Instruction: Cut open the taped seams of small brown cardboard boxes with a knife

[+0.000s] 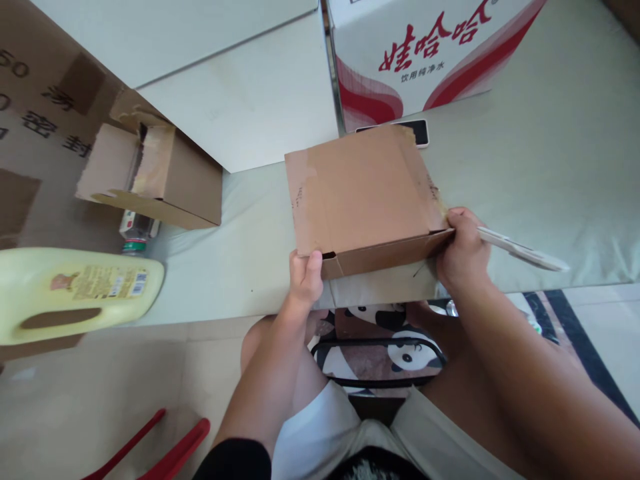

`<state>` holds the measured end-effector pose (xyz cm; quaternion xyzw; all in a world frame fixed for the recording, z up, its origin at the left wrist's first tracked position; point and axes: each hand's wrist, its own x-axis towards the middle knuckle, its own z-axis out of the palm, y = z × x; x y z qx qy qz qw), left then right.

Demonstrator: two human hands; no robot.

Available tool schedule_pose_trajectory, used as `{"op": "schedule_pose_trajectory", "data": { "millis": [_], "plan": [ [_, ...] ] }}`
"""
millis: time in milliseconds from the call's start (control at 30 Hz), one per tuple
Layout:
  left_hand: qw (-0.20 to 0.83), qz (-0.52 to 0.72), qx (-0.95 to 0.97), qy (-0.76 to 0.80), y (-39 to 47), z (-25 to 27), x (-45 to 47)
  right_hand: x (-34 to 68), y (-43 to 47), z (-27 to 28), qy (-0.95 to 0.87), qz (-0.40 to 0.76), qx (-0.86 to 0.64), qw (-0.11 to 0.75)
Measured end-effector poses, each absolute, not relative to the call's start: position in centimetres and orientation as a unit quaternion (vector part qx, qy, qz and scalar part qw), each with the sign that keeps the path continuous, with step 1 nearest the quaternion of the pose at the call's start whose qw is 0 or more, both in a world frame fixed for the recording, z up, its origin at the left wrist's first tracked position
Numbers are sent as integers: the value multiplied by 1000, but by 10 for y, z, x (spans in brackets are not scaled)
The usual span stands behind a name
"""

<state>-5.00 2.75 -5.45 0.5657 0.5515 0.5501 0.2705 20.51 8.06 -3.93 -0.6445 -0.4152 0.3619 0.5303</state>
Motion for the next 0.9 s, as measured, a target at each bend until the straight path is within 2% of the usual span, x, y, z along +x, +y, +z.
{"op": "schedule_pose_trajectory", "data": {
  "millis": [100, 900],
  "plan": [
    [275, 548, 570, 547, 27, -56, -51, 204, 81, -40, -376, 373, -637, 560],
    [281, 537, 534, 590, 26, -56, -50, 202, 79, -33, -381, 372, -641, 553]
  ]
}}
